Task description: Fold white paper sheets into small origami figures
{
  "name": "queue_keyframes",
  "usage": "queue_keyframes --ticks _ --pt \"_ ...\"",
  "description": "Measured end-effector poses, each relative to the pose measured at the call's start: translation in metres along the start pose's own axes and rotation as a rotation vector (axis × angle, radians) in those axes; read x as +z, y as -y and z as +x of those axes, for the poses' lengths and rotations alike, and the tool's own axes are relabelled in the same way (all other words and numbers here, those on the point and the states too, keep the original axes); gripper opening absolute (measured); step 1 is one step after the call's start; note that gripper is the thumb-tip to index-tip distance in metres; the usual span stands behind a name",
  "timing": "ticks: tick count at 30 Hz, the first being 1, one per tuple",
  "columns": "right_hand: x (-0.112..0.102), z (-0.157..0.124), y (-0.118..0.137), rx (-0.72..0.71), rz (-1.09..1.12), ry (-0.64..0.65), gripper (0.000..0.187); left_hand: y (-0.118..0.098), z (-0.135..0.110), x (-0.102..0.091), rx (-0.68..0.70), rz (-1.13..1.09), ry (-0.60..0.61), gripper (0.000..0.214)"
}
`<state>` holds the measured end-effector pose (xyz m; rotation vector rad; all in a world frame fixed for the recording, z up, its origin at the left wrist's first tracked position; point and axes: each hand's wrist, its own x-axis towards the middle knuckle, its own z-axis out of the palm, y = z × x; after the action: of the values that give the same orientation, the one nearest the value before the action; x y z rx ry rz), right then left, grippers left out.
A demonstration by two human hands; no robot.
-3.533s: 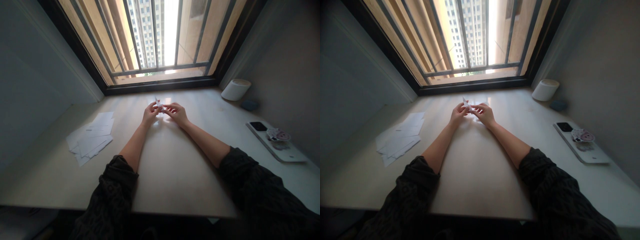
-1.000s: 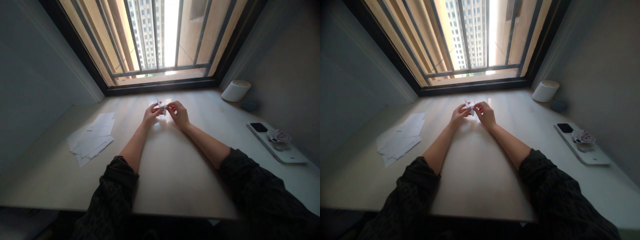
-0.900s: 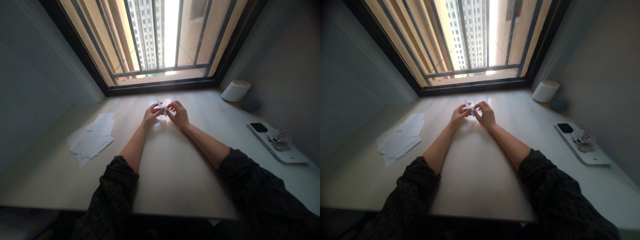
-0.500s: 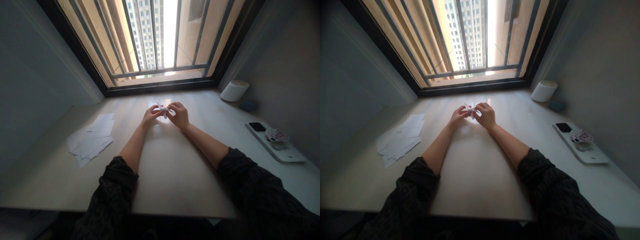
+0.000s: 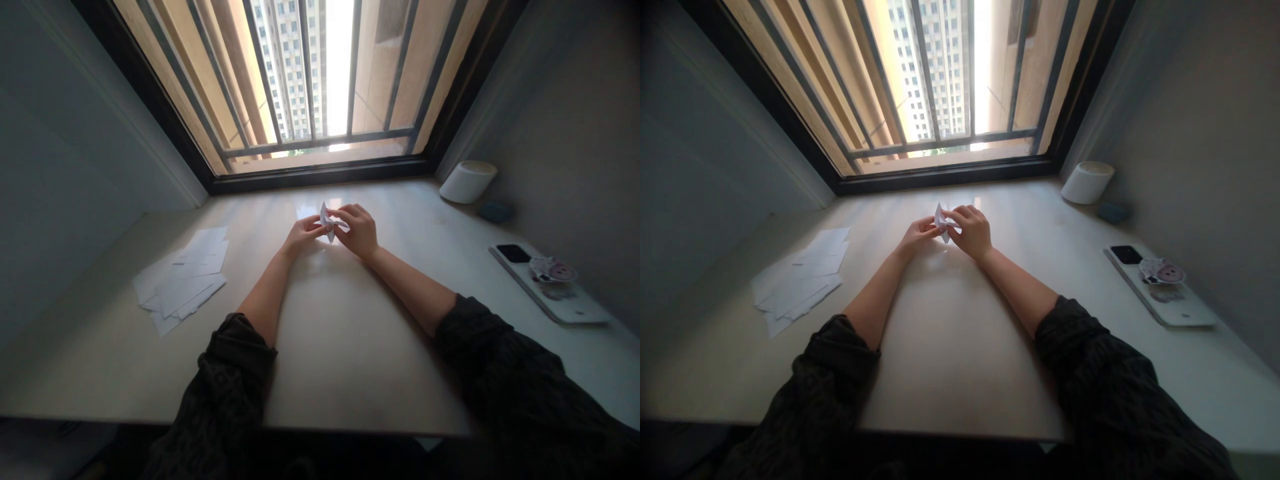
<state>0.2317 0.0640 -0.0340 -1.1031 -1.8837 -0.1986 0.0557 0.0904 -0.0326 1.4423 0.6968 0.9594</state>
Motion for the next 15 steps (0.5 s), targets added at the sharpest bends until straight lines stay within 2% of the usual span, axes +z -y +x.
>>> queue_keyframes --ticks 15 --pt "-0.0032 -0.0011 0.0057 0.108 -0.016 0.126 0.027 -0.0058 -0.0036 0.0037 -0.017 0.073 0.027 0.051"
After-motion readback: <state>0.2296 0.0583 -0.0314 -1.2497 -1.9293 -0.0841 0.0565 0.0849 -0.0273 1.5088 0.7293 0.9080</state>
